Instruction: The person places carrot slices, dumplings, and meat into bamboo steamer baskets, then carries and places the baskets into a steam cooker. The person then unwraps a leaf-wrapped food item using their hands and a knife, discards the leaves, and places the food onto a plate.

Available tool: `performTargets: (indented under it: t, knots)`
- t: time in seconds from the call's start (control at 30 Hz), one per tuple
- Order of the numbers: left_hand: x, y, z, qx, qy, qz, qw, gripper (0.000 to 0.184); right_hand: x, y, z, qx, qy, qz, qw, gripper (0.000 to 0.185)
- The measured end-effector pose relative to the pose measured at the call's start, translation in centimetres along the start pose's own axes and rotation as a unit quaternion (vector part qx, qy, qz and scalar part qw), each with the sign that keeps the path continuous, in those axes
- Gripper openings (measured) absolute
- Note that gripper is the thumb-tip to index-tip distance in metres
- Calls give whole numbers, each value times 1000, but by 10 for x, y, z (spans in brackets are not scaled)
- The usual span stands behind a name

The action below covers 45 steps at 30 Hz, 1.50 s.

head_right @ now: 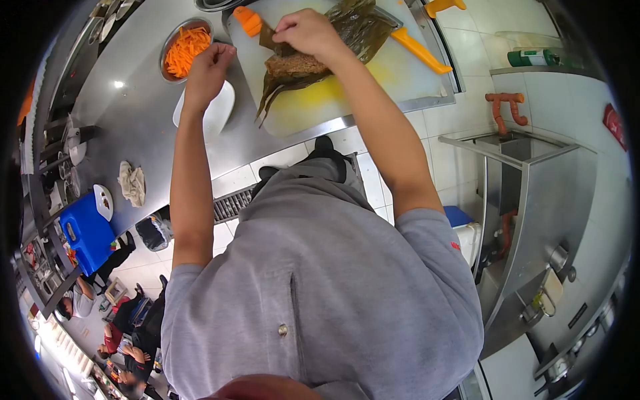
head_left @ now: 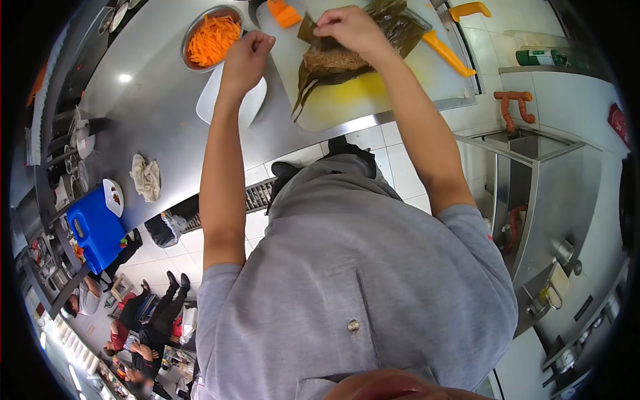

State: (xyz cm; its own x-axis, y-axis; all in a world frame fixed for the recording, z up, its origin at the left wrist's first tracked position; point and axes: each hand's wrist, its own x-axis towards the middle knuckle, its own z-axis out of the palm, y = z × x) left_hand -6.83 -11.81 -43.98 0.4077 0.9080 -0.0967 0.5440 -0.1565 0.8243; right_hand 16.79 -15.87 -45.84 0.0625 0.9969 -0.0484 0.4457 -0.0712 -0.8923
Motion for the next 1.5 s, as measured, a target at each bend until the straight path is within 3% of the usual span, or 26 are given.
performTargets:
  t: [0.07,0.17,0.37,0.5,0.57,0.63,0.7,0.83,0.87,0.93,0.97,1.07,1.13,1.17,1.2,1.23,1.3,1.37,1.43,1.5]
  knots:
    - [-6,5,15,-11,46,76,996,27,1,-5,-14,48,13,18,999,6]
    - [-10,6,37,15,36,78,996,30,11,12,-21,118,10,46,992,7]
    - [-6,3,64,43,22,103,994,25,17,21,-58,1,102,98,990,12]
    - [-4,6,64,35,15,71,997,26,30,63,-89,-81,161,119,976,16]
    - [-3,5,64,41,13,70,997,26,30,76,-100,-211,209,70,952,17]
    - [-3,3,66,15,7,68,998,28,38,93,-102,-242,194,77,948,17]
    - [-7,13,67,30,25,59,998,30,43,97,-96,-314,192,23,929,17]
    - [-29,12,67,112,91,16,989,38,57,80,-88,-295,176,56,937,17]
    - [-38,12,66,115,86,15,990,38,59,75,-85,-304,164,61,936,16]
    - [-53,15,65,74,24,-109,991,35,61,71,-85,-311,153,69,935,16]
    - [-59,11,68,76,22,-109,991,35,61,70,-86,-309,141,73,938,16]
    - [-72,6,75,33,67,-54,996,22,54,63,-93,-312,145,69,936,15]
    - [-81,11,79,88,115,84,986,10,39,54,-96,-317,158,57,934,15]
    - [-83,12,78,89,118,80,986,10,26,47,-98,-340,195,9,920,14]
    - [-85,14,76,138,118,145,973,9,15,41,-99,-363,231,-41,902,14]
    - [-88,16,74,185,115,209,953,10,7,39,-99,-361,225,-44,904,14]
    - [-93,14,71,225,102,219,944,12,-7,35,-101,-396,237,-73,884,9]
    - [-97,5,69,306,62,289,905,14,-31,32,-108,-406,204,-89,886,16]
    - [-99,-1,69,311,62,283,905,15,-49,37,-119,-433,48,-210,876,27]
    - [-99,-6,68,317,60,278,905,16,-72,45,-124,-476,27,-222,851,29]
